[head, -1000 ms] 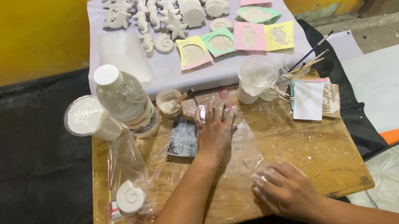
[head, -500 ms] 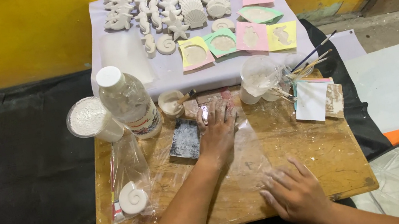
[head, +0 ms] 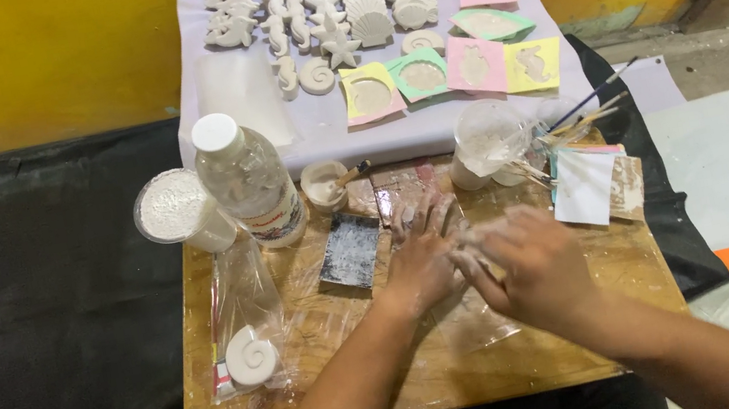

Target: Finishing small plaster figurines by brushing off debris and sanding surfaces

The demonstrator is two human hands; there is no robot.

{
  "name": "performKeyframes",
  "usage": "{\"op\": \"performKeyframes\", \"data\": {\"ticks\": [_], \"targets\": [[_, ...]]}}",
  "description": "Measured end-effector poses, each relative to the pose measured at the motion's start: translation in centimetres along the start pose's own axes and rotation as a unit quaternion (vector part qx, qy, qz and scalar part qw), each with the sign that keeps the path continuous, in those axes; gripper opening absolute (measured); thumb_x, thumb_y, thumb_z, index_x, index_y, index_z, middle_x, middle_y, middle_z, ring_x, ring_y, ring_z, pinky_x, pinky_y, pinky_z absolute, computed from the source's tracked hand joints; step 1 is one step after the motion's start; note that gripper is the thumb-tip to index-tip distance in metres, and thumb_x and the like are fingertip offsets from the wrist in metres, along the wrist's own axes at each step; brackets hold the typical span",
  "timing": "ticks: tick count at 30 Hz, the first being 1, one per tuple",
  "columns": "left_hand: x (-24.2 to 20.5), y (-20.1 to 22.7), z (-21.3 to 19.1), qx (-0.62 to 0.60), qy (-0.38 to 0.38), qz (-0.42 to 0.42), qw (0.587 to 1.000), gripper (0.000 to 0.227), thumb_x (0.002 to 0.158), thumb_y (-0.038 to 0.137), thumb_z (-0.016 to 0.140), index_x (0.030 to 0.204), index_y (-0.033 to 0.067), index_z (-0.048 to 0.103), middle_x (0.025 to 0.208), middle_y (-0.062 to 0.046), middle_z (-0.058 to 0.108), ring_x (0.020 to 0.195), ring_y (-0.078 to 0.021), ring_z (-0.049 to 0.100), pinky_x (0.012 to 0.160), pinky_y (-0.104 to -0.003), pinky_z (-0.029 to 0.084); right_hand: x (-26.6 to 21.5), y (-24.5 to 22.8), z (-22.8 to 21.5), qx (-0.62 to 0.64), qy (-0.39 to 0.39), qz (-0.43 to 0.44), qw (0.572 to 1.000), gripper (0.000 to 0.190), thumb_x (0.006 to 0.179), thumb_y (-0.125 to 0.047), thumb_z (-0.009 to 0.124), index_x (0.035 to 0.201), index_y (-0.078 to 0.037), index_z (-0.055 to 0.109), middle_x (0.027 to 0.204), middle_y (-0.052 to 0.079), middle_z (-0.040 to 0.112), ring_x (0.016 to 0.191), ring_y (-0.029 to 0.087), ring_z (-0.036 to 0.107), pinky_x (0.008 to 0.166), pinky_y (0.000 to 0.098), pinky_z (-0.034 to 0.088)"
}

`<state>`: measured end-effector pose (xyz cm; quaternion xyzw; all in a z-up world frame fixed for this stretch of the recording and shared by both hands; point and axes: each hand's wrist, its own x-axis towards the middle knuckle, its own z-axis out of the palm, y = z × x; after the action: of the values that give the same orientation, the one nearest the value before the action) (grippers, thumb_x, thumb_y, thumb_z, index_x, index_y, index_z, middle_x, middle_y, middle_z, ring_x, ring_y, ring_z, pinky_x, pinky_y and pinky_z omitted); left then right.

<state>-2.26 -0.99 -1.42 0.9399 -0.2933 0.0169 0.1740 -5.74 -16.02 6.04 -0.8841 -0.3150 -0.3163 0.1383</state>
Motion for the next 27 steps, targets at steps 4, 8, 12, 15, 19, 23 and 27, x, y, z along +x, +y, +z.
{"op": "performKeyframes", "data": {"ticks": [4,8,12,15,19,23,27], "targets": [[0.0,1.1,-4.2,-0.121,-0.067,-0.032,0.990,0.072,0.091,0.054,0.059,0.150,0.0137,0.046,0.162,-0.019,0.030,0.152,-0.0451,0.018,0.109,-0.079,0.026,9.2,1.6,-0.9,0.000,0.010,0.021,1.000,0.018,0.094,-0.034,0.072,0.095,-0.018,0.081,0.070,0.012,0.070,0.066,0.029,0.069,0.073,0.0415,0.055],[1.1,-0.6,2.4,0.017,0.129,0.055,0.990,0.069,0.096,0.062,0.049,0.143,0.0116,0.056,0.149,-0.018,0.051,0.150,-0.0377,0.031,0.121,-0.055,0.016,20.7,3.9,3.4,0.134,-0.046,0.088,0.986,0.027,0.089,-0.028,0.081,0.105,-0.008,0.076,0.092,0.014,0.076,0.082,0.037,0.073,0.075,0.0503,0.056],[1.1,-1.3,2.6,-0.043,0.211,0.101,0.971,0.063,0.099,0.051,0.053,0.137,0.0021,0.057,0.136,-0.023,0.060,0.142,-0.0350,0.048,0.125,-0.047,0.025,26.9,6.4,13.2,0.074,-0.217,0.156,0.961,0.051,0.072,-0.031,0.089,0.117,-0.014,0.073,0.104,0.011,0.075,0.096,0.041,0.073,0.082,0.0543,0.058],[0.3,0.4,-0.2,-0.030,0.134,0.015,0.990,0.041,0.084,0.042,0.073,0.114,0.0140,0.068,0.121,-0.012,0.057,0.128,-0.0383,0.050,0.107,-0.050,0.047,28.4,8.9,19.0,0.030,-0.304,0.153,0.940,0.048,0.063,-0.029,0.092,0.103,-0.009,0.077,0.095,0.019,0.074,0.094,0.046,0.073,0.081,0.0580,0.058],[1.6,0.2,4.7,-0.039,0.092,-0.024,0.995,0.031,0.083,0.032,0.068,0.109,0.0159,0.066,0.114,-0.008,0.062,0.111,-0.0339,0.060,0.085,-0.048,0.052,28.9,9.5,21.5,-0.019,-0.322,0.119,0.939,0.044,0.060,-0.031,0.094,0.095,-0.009,0.079,0.087,0.020,0.074,0.089,0.045,0.075,0.075,0.0566,0.059],[1.5,0.5,2.7,-0.030,0.028,-0.053,0.998,0.022,0.080,0.013,0.061,0.100,0.0144,0.069,0.102,-0.007,0.072,0.085,-0.0284,0.075,0.056,-0.046,0.059,29.2,8.9,21.3,-0.020,-0.384,0.138,0.913,0.053,0.072,-0.031,0.089,0.113,0.001,0.075,0.110,0.029,0.073,0.105,0.051,0.070,0.089,0.0589,0.056],[-0.5,2.3,-5.8,0.075,0.054,-0.001,0.996,0.020,0.083,0.010,0.062,0.099,0.0114,0.074,0.100,-0.008,0.073,0.093,-0.0236,0.074,0.070,-0.037,0.059,28.5,10.1,24.0,-0.038,-0.377,0.117,0.918,0.049,0.073,-0.027,0.088,0.112,0.000,0.075,0.107,0.028,0.074,0.103,0.050,0.071,0.087,0.0583,0.057]]}}
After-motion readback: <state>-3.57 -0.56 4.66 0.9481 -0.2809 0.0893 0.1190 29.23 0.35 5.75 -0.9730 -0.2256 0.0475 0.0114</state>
